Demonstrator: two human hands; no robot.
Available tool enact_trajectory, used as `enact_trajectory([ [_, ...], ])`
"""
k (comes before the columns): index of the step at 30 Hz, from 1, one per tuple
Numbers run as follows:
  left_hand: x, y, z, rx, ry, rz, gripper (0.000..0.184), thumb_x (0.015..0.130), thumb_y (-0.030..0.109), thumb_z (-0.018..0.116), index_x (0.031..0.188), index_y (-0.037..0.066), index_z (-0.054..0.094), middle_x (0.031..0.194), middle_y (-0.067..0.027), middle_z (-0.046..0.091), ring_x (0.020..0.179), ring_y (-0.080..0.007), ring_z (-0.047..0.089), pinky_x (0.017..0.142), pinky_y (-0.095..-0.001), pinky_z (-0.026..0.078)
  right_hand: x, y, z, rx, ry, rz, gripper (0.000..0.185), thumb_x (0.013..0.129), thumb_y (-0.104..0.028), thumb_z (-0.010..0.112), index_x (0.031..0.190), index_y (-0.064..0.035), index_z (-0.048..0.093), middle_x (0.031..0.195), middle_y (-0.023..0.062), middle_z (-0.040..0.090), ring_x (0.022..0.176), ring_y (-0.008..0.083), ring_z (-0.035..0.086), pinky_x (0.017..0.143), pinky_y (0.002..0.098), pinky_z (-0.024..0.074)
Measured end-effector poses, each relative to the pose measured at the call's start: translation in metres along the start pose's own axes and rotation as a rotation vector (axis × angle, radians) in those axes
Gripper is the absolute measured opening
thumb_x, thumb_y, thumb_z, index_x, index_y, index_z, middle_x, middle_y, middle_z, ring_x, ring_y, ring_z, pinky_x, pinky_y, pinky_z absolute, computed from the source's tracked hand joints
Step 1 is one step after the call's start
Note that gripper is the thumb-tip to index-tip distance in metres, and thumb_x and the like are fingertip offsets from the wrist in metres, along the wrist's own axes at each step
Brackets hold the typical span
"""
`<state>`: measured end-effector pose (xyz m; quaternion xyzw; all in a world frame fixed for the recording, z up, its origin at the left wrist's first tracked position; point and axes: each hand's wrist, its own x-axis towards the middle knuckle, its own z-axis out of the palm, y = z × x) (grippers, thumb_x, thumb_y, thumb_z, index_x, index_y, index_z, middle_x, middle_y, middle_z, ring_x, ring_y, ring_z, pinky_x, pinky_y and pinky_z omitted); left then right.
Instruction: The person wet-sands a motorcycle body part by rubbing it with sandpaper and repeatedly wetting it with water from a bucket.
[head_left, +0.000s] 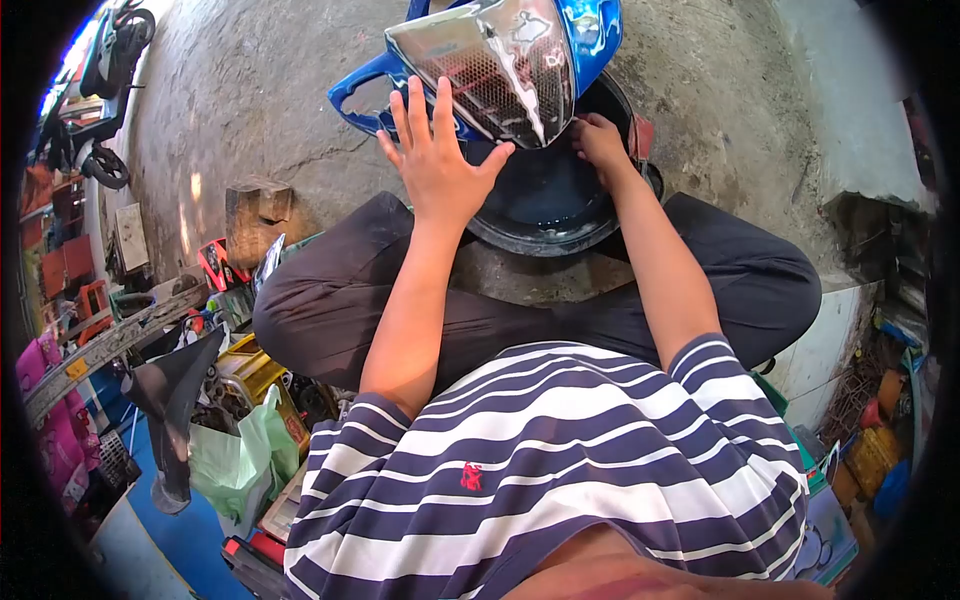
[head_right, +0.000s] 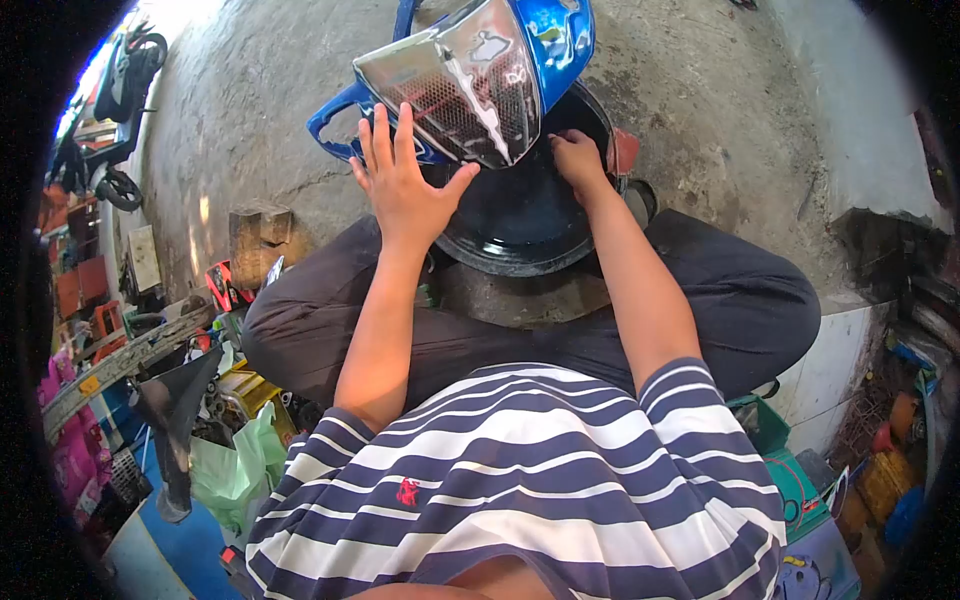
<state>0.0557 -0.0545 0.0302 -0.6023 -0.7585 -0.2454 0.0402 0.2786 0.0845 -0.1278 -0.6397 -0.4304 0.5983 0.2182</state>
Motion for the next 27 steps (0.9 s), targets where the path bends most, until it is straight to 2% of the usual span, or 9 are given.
enact_trajectory([
  [2,0.004,-0.002,-0.004,-0.001,-0.013,-0.001,0.113,0.076,0.062,0.091,0.168,0.018,0.041,0.176,-0.0169,0.031,0.164,-0.0443,0.023,0.123,-0.0787,0.020,-0.002,-0.003,0.007,-0.114,0.007,-0.043,0.049,0.100,-0.028,0.069,0.139,0.0024,0.068,0.129,0.0233,0.076,0.122,0.0351,0.071,0.107,0.0448,0.0526],
  [5,0.005,-0.003,-0.003,-0.023,-0.010,-0.003,0.114,0.076,0.063,0.090,0.168,0.019,0.040,0.176,-0.0166,0.032,0.164,-0.0438,0.023,0.123,-0.0786,0.019,0.020,0.007,0.035,-0.996,0.073,-0.022,0.052,0.098,-0.030,0.068,0.138,0.0039,0.070,0.137,0.0260,0.073,0.130,0.0379,0.069,0.112,0.0469,0.0517],
  [7,0.006,-0.003,-0.003,-0.041,-0.004,-0.005,0.114,0.075,0.059,0.092,0.169,0.019,0.040,0.176,-0.0167,0.032,0.164,-0.0432,0.023,0.123,-0.0782,0.018,0.137,0.141,0.065,-1.382,-0.198,-0.125,0.053,0.094,-0.028,0.068,0.137,0.0023,0.071,0.141,0.0264,0.071,0.133,0.0407,0.067,0.114,0.0524,0.0515],
  [8,0.006,-0.002,-0.004,-0.040,-0.006,-0.005,0.115,0.074,0.060,0.092,0.169,0.019,0.040,0.176,-0.0166,0.032,0.164,-0.0437,0.023,0.123,-0.0782,0.018,0.107,0.114,0.063,-1.386,-0.368,-0.110,0.053,0.093,-0.026,0.068,0.139,0.0004,0.071,0.142,0.0256,0.070,0.132,0.0404,0.069,0.112,0.0533,0.0529],
  [11,0.006,-0.003,-0.004,-0.049,-0.025,-0.024,0.115,0.075,0.061,0.092,0.169,0.019,0.040,0.177,-0.0167,0.031,0.165,-0.0438,0.022,0.123,-0.0783,0.018,0.053,0.079,0.060,-1.226,-0.680,0.025,0.046,0.097,-0.023,0.065,0.137,-0.0011,0.072,0.135,0.0227,0.073,0.121,0.0382,0.073,0.104,0.0541,0.0576],
  [14,0.006,-0.003,-0.011,-0.024,-0.034,-0.032,0.114,0.076,0.066,0.089,0.169,0.020,0.042,0.177,-0.0163,0.032,0.165,-0.0424,0.024,0.124,-0.0756,0.020,0.019,0.064,0.043,-0.572,-0.648,0.400,0.036,0.104,-0.020,0.060,0.131,-0.0006,0.073,0.123,0.0196,0.078,0.108,0.0353,0.077,0.095,0.0539,0.0625],
  [17,0.006,-0.009,-0.008,-0.033,-0.023,-0.013,0.113,0.077,0.067,0.088,0.169,0.022,0.042,0.177,-0.0162,0.033,0.165,-0.0419,0.024,0.123,-0.0765,0.020,-0.019,0.012,0.027,-0.013,-0.569,0.560,0.032,0.112,-0.019,0.053,0.122,0.0036,0.073,0.112,0.0197,0.078,0.100,0.0346,0.078,0.088,0.0513,0.0649],
  [25,-0.008,-0.010,-0.002,-0.026,-0.042,0.027,0.106,0.082,0.058,0.088,0.171,0.023,0.039,0.180,-0.0150,0.026,0.167,-0.0408,0.020,0.124,-0.0770,0.018,-0.117,-0.127,-0.047,0.195,-0.485,0.317,0.038,0.114,-0.021,0.053,0.120,0.0140,0.067,0.111,0.0257,0.075,0.096,0.0354,0.080,0.086,0.0422,0.0701],
  [27,-0.014,-0.010,-0.001,-0.020,-0.066,0.037,0.105,0.084,0.053,0.088,0.171,0.023,0.038,0.181,-0.0152,0.023,0.168,-0.0409,0.018,0.124,-0.0771,0.017,-0.122,-0.154,-0.047,0.194,-0.497,0.097,0.038,0.113,-0.022,0.057,0.120,0.0134,0.069,0.111,0.0245,0.076,0.098,0.0350,0.080,0.088,0.0418,0.0698],
])
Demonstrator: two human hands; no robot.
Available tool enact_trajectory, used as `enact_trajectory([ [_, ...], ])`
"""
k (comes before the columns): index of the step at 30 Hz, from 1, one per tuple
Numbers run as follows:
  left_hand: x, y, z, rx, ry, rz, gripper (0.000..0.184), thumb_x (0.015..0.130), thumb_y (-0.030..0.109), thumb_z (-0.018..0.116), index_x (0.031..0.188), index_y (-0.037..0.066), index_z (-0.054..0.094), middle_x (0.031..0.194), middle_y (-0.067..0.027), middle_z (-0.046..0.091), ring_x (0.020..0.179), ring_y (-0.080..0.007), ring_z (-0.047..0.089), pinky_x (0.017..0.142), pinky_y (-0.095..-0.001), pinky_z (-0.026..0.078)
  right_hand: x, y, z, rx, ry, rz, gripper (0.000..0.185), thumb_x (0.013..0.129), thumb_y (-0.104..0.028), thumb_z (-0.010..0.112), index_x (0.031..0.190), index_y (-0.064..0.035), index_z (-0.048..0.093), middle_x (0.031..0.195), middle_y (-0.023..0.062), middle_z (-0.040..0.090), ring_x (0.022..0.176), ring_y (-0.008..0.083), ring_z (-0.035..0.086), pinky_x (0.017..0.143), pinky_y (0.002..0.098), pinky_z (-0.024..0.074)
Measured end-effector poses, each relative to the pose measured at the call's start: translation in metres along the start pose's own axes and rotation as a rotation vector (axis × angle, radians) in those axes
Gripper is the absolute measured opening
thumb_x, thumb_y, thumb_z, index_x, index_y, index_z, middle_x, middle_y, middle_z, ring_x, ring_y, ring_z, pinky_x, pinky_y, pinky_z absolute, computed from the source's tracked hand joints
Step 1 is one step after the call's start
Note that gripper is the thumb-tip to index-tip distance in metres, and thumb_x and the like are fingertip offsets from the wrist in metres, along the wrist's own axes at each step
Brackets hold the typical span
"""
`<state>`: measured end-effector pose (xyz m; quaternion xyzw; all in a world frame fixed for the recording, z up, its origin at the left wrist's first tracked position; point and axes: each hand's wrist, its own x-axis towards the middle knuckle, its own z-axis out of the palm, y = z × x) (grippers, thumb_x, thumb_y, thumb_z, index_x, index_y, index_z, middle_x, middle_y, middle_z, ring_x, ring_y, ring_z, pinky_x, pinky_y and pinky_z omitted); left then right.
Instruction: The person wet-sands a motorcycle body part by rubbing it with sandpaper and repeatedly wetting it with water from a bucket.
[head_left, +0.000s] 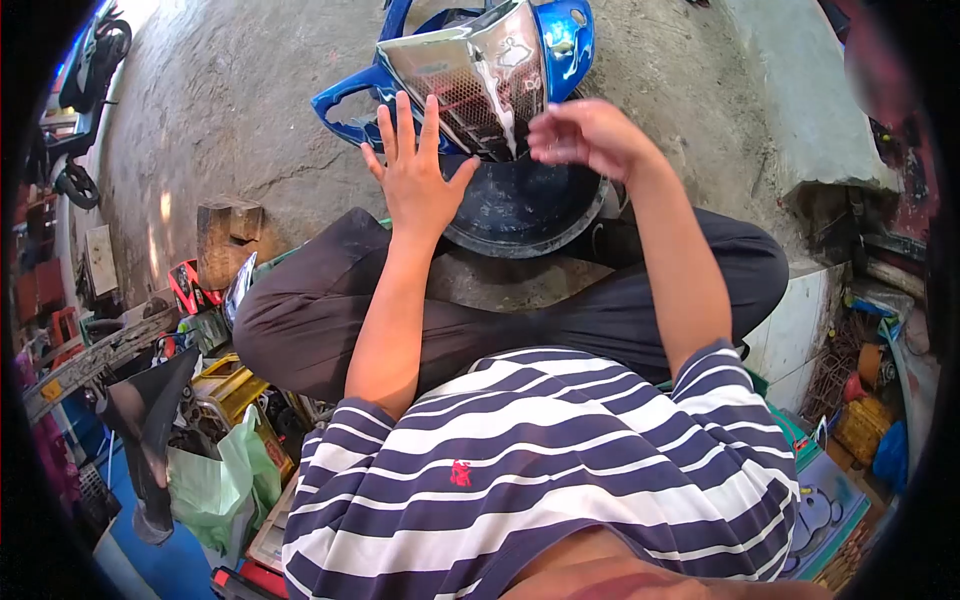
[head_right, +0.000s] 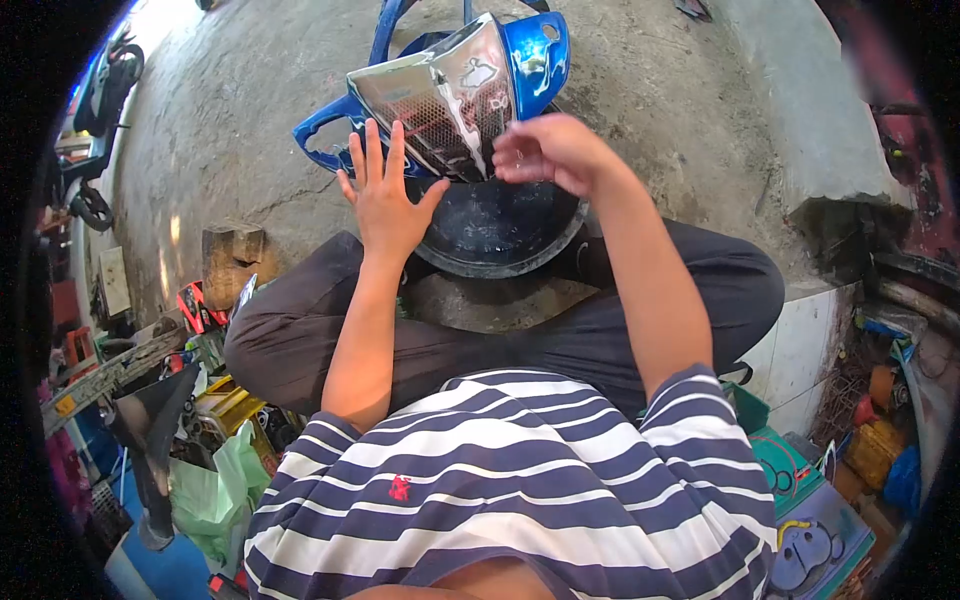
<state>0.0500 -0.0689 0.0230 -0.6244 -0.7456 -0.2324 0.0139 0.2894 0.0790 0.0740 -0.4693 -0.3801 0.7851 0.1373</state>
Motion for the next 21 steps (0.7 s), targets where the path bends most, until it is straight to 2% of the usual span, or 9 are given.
enact_trajectory([
  [2,-0.003,0.003,-0.005,-0.018,-0.045,0.002,0.104,0.085,0.050,0.088,0.172,0.022,0.037,0.182,-0.0157,0.021,0.168,-0.0413,0.015,0.125,-0.0760,0.015,0.013,-0.018,0.007,-0.016,-0.048,-0.144,0.036,0.114,-0.021,0.057,0.122,0.0105,0.070,0.112,0.0203,0.078,0.099,0.0286,0.079,0.093,0.0390,0.0677],
  [4,-0.009,0.004,-0.008,-0.034,-0.084,0.014,0.104,0.085,0.048,0.088,0.172,0.022,0.037,0.183,-0.0165,0.020,0.169,-0.0419,0.014,0.126,-0.0748,0.015,0.026,-0.040,0.024,-0.130,-0.022,-0.237,0.032,0.110,-0.018,0.058,0.118,0.0094,0.072,0.109,0.0191,0.076,0.095,0.0290,0.079,0.086,0.0355,0.0671],
  [6,-0.013,0.001,-0.009,-0.037,-0.107,0.035,0.104,0.085,0.047,0.088,0.173,0.022,0.036,0.182,-0.0175,0.021,0.168,-0.0428,0.014,0.127,-0.0736,0.016,0.033,-0.068,0.035,-0.494,0.041,-0.420,0.029,0.105,-0.017,0.059,0.108,0.0051,0.077,0.099,0.0104,0.078,0.092,0.0209,0.077,0.081,0.0322,0.0621],
  [8,-0.016,0.000,-0.011,-0.034,-0.125,0.043,0.104,0.086,0.047,0.087,0.173,0.023,0.036,0.182,-0.0183,0.022,0.168,-0.0435,0.015,0.127,-0.0731,0.017,0.057,-0.084,0.039,-0.505,0.148,-0.621,0.029,0.105,-0.021,0.062,0.108,0.0019,0.079,0.096,0.0123,0.080,0.088,0.0244,0.077,0.080,0.0361,0.0606],
  [11,-0.020,0.002,-0.011,-0.045,-0.136,0.045,0.104,0.086,0.048,0.087,0.173,0.023,0.036,0.181,-0.0187,0.024,0.168,-0.0442,0.016,0.127,-0.0730,0.020,0.068,-0.107,0.023,-0.801,0.196,-0.669,0.030,0.108,-0.028,0.063,0.116,-0.0036,0.079,0.101,0.0116,0.080,0.093,0.0214,0.075,0.090,0.0375,0.0616],
  [14,-0.022,0.004,-0.009,-0.041,-0.149,0.050,0.104,0.086,0.048,0.087,0.173,0.022,0.036,0.182,-0.0186,0.023,0.168,-0.0441,0.014,0.127,-0.0721,0.022,0.042,-0.082,0.026,-0.983,0.398,-0.928,0.028,0.103,-0.025,0.065,0.111,-0.0017,0.078,0.095,0.0163,0.079,0.085,0.0307,0.075,0.080,0.0405,0.0592],
  [15,-0.023,0.005,-0.008,-0.043,-0.157,0.053,0.104,0.086,0.048,0.087,0.173,0.022,0.036,0.182,-0.0186,0.022,0.168,-0.0440,0.014,0.127,-0.0721,0.022,0.031,-0.069,0.025,-0.987,0.377,-0.936,0.029,0.102,-0.028,0.065,0.113,-0.0051,0.078,0.095,0.0187,0.077,0.084,0.0351,0.074,0.080,0.0429,0.0581],
  [18,-0.024,0.007,-0.009,-0.038,-0.183,0.054,0.105,0.086,0.048,0.087,0.173,0.022,0.034,0.183,-0.0181,0.018,0.169,-0.0433,0.011,0.126,-0.0736,0.021,0.015,-0.030,0.006,-1.025,0.278,-0.642,0.030,0.100,-0.028,0.066,0.114,-0.0044,0.079,0.096,0.0187,0.078,0.089,0.0347,0.076,0.083,0.0433,0.0583],
  [21,-0.023,0.006,-0.008,-0.033,-0.179,0.059,0.107,0.087,0.048,0.086,0.174,0.022,0.032,0.183,-0.0180,0.017,0.169,-0.0429,0.009,0.126,-0.0746,0.021,0.018,0.034,-0.024,-1.073,0.080,-0.331,0.033,0.098,-0.028,0.066,0.116,-0.0039,0.080,0.108,0.0214,0.080,0.099,0.0387,0.077,0.088,0.0448,0.0597],
])
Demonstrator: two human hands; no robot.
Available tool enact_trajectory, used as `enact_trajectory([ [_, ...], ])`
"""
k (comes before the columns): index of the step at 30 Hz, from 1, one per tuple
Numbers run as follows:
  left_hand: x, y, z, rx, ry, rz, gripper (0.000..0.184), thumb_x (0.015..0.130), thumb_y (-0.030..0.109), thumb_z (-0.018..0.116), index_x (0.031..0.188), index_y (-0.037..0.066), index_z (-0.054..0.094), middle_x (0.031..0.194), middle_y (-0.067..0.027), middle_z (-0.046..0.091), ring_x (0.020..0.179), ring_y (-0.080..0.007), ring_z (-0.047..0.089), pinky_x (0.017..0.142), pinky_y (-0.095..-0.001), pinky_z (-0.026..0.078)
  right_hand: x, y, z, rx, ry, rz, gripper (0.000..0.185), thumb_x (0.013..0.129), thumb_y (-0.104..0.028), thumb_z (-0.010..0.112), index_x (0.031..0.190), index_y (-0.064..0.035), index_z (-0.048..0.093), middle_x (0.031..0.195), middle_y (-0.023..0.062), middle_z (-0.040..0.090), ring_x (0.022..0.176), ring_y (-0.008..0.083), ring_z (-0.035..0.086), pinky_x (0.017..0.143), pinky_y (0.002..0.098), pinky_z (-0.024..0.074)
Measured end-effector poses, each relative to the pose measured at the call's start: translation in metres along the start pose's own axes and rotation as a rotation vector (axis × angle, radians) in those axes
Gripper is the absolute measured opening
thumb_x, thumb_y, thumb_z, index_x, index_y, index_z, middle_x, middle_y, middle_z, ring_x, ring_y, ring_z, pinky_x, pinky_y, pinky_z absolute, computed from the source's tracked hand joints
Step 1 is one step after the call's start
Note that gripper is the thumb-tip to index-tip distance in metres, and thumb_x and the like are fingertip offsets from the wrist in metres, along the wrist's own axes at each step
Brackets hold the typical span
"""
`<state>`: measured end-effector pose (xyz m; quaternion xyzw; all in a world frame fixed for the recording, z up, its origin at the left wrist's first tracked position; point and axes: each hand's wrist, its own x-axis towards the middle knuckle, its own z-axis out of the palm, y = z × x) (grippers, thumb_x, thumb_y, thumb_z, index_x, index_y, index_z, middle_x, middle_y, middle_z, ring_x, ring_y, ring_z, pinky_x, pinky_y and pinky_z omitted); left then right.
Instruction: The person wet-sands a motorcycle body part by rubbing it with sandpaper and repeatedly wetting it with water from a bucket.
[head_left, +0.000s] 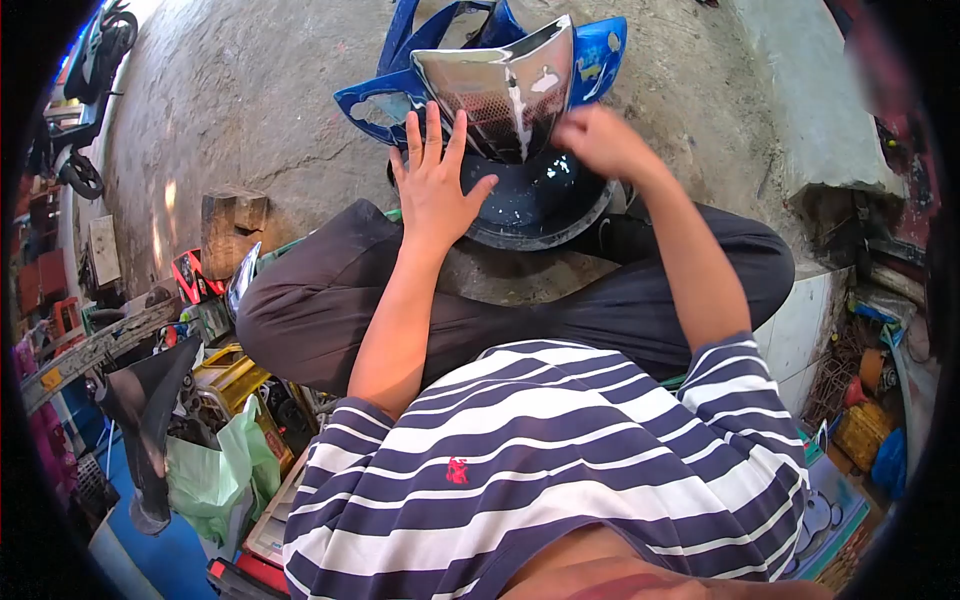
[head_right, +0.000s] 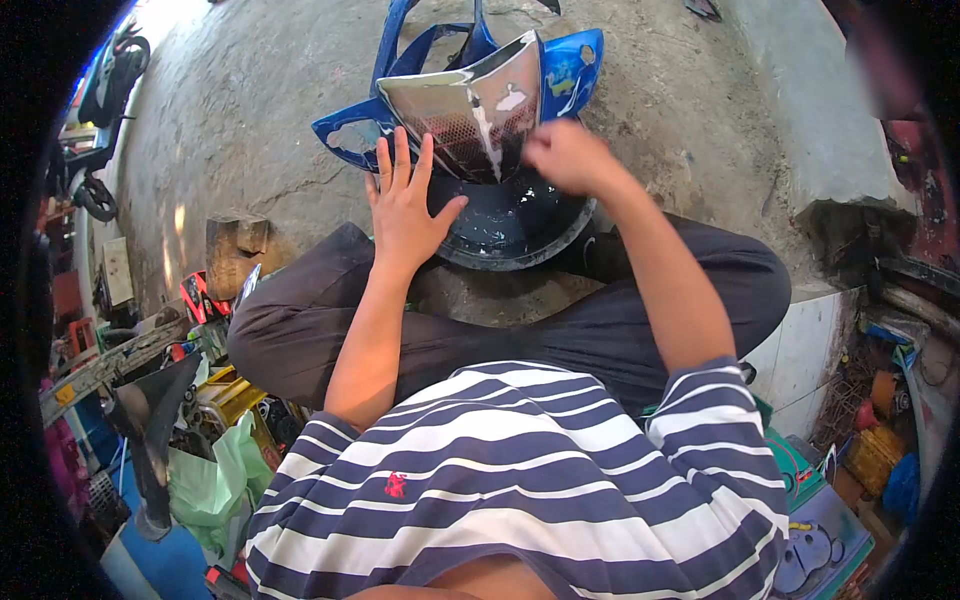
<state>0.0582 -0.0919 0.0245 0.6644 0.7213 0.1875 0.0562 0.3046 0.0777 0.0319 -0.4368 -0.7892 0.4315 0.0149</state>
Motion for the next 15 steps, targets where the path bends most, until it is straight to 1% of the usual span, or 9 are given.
enact_trajectory([
  [1,-0.001,0.000,0.002,-0.008,0.008,0.003,0.107,0.087,0.048,0.086,0.175,0.023,0.031,0.183,-0.0180,0.017,0.169,-0.0428,0.009,0.125,-0.0748,0.021,-0.009,0.009,0.017,-0.096,-0.093,0.041,0.034,0.098,-0.028,0.066,0.117,-0.0031,0.079,0.113,0.0225,0.079,0.104,0.0401,0.077,0.090,0.0456,0.0604],
  [3,-0.001,0.001,0.004,-0.010,0.010,-0.003,0.107,0.087,0.049,0.086,0.175,0.023,0.030,0.183,-0.0176,0.015,0.169,-0.0426,0.008,0.125,-0.0752,0.020,-0.014,0.020,0.052,-0.369,-0.303,0.154,0.035,0.098,-0.023,0.063,0.122,-0.0032,0.079,0.121,0.0242,0.078,0.116,0.0402,0.075,0.096,0.0461,0.0612],
  [6,-0.002,0.003,0.005,0.012,-0.020,-0.013,0.107,0.088,0.050,0.085,0.175,0.024,0.028,0.184,-0.0165,0.013,0.170,-0.0422,0.007,0.125,-0.0757,0.020,0.000,0.016,0.078,-0.618,-0.350,0.270,0.037,0.097,-0.018,0.061,0.125,-0.0020,0.079,0.128,0.0245,0.077,0.126,0.0391,0.072,0.102,0.0474,0.0608],
  [9,-0.002,0.001,0.001,0.043,-0.042,-0.020,0.107,0.088,0.050,0.085,0.175,0.024,0.028,0.184,-0.0152,0.012,0.170,-0.0419,0.006,0.125,-0.0762,0.019,0.028,0.038,0.099,-0.562,-0.272,0.308,0.037,0.095,-0.015,0.062,0.124,-0.0013,0.079,0.133,0.0231,0.075,0.128,0.0392,0.071,0.103,0.0489,0.0607],
  [10,-0.002,0.001,0.000,0.050,-0.048,-0.019,0.107,0.088,0.050,0.085,0.175,0.024,0.028,0.185,-0.0149,0.011,0.170,-0.0418,0.006,0.125,-0.0763,0.018,0.034,0.045,0.101,-0.559,-0.298,0.279,0.037,0.095,-0.017,0.062,0.125,-0.0016,0.079,0.138,0.0241,0.073,0.128,0.0404,0.072,0.104,0.0502,0.0599],
  [13,-0.003,0.000,0.000,0.046,-0.053,-0.018,0.106,0.089,0.049,0.085,0.175,0.025,0.028,0.185,-0.0143,0.011,0.170,-0.0415,0.006,0.125,-0.0772,0.017,0.044,0.073,0.133,-0.834,-0.137,0.161,0.037,0.095,-0.019,0.065,0.125,-0.0043,0.080,0.137,0.0253,0.073,0.125,0.0391,0.074,0.101,0.0514,0.0609],
  [15,-0.002,0.000,0.003,0.029,-0.036,-0.007,0.104,0.088,0.048,0.085,0.174,0.025,0.031,0.184,-0.0141,0.013,0.170,-0.0413,0.007,0.124,-0.0786,0.018,0.074,0.124,0.171,-0.753,-0.381,0.151,0.036,0.096,-0.019,0.066,0.126,-0.0043,0.080,0.131,0.0255,0.075,0.118,0.0392,0.076,0.096,0.0515,0.0620],
])
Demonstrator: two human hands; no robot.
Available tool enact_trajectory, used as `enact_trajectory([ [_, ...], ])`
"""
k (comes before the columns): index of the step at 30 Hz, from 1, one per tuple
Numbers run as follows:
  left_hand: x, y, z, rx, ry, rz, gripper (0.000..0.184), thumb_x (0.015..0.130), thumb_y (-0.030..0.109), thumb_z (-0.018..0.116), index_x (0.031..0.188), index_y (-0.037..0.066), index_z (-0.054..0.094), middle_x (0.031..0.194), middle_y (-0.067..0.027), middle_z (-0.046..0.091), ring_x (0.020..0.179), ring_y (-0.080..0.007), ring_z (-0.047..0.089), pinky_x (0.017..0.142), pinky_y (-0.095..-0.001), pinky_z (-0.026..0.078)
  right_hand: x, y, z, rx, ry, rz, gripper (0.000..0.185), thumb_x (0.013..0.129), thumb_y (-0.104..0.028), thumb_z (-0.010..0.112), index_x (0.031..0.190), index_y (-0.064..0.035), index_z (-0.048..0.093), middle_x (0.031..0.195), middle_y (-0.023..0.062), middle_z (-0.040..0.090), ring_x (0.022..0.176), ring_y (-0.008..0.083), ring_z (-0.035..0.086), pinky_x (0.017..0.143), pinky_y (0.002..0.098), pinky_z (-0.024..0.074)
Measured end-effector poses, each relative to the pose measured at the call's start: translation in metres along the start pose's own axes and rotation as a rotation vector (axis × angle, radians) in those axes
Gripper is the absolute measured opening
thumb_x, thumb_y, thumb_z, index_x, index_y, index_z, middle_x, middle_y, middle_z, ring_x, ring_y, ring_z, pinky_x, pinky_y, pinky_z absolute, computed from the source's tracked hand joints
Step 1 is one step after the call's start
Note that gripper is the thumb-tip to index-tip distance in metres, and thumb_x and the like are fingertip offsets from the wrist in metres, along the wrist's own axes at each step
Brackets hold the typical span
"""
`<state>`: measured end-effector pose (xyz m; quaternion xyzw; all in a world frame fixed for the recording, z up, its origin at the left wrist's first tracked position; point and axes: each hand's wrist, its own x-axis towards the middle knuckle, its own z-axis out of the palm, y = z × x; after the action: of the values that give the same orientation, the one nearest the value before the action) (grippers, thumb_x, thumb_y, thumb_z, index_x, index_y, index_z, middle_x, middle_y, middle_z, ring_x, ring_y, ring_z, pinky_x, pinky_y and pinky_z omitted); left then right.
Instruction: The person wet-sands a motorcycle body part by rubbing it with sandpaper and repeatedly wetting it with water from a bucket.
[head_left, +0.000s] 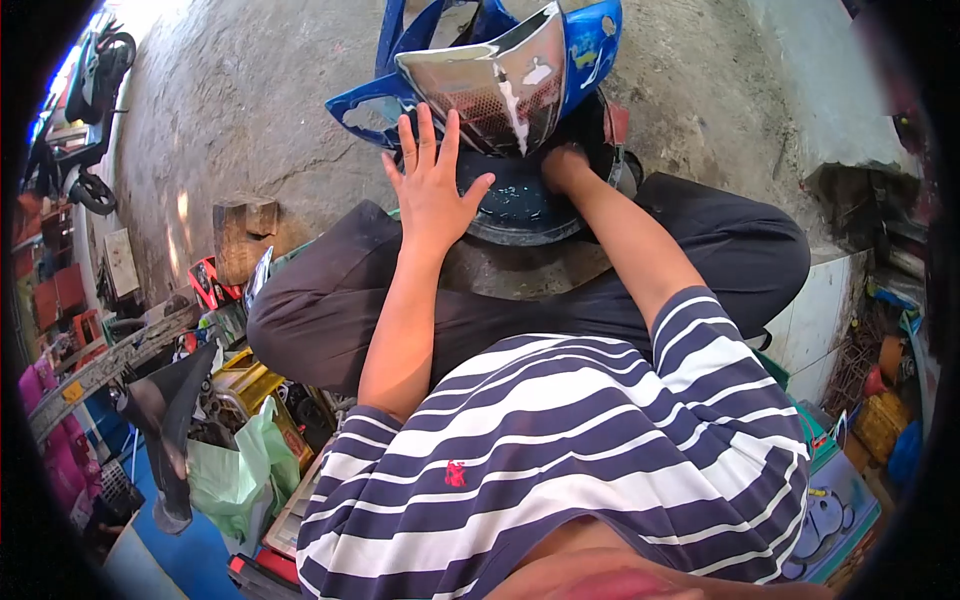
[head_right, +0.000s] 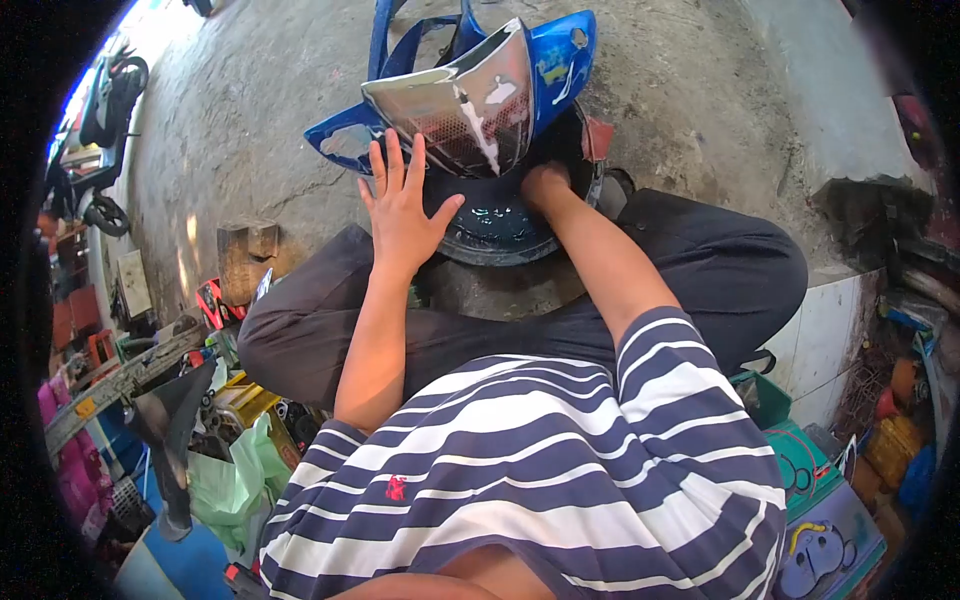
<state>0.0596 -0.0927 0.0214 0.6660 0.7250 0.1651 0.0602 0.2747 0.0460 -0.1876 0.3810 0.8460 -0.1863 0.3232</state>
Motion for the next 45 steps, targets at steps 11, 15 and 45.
enact_trajectory([
  [11,0.001,0.005,-0.014,-0.042,-0.066,-0.008,0.102,0.090,0.045,0.084,0.174,0.021,0.031,0.184,-0.0162,0.013,0.169,-0.0429,0.006,0.121,-0.0816,0.018,-0.152,0.013,-0.154,1.460,-0.313,-0.244,0.034,0.111,-0.023,0.060,0.119,0.0070,0.073,0.108,0.0190,0.079,0.096,0.0272,0.079,0.090,0.0384,0.0645],
  [15,-0.002,0.008,-0.020,-0.037,-0.107,-0.021,0.099,0.090,0.044,0.084,0.173,0.020,0.034,0.184,-0.0168,0.014,0.170,-0.0419,0.007,0.121,-0.0814,0.018,-0.179,0.012,-0.234,1.610,0.009,-0.366,0.034,0.113,-0.022,0.057,0.125,0.0068,0.072,0.116,0.0184,0.079,0.104,0.0261,0.079,0.096,0.0376,0.0643],
  [45,-0.007,0.001,-0.017,-0.038,-0.109,0.026,0.091,0.091,0.042,0.083,0.170,0.022,0.042,0.184,-0.0115,0.019,0.169,-0.0400,0.014,0.121,-0.0816,0.019,0.007,-0.032,-0.010,0.017,-0.262,-0.215,0.041,0.097,-0.019,0.062,0.131,-0.0051,0.079,0.129,0.0192,0.078,0.113,0.0373,0.078,0.094,0.0525,0.0600],
])
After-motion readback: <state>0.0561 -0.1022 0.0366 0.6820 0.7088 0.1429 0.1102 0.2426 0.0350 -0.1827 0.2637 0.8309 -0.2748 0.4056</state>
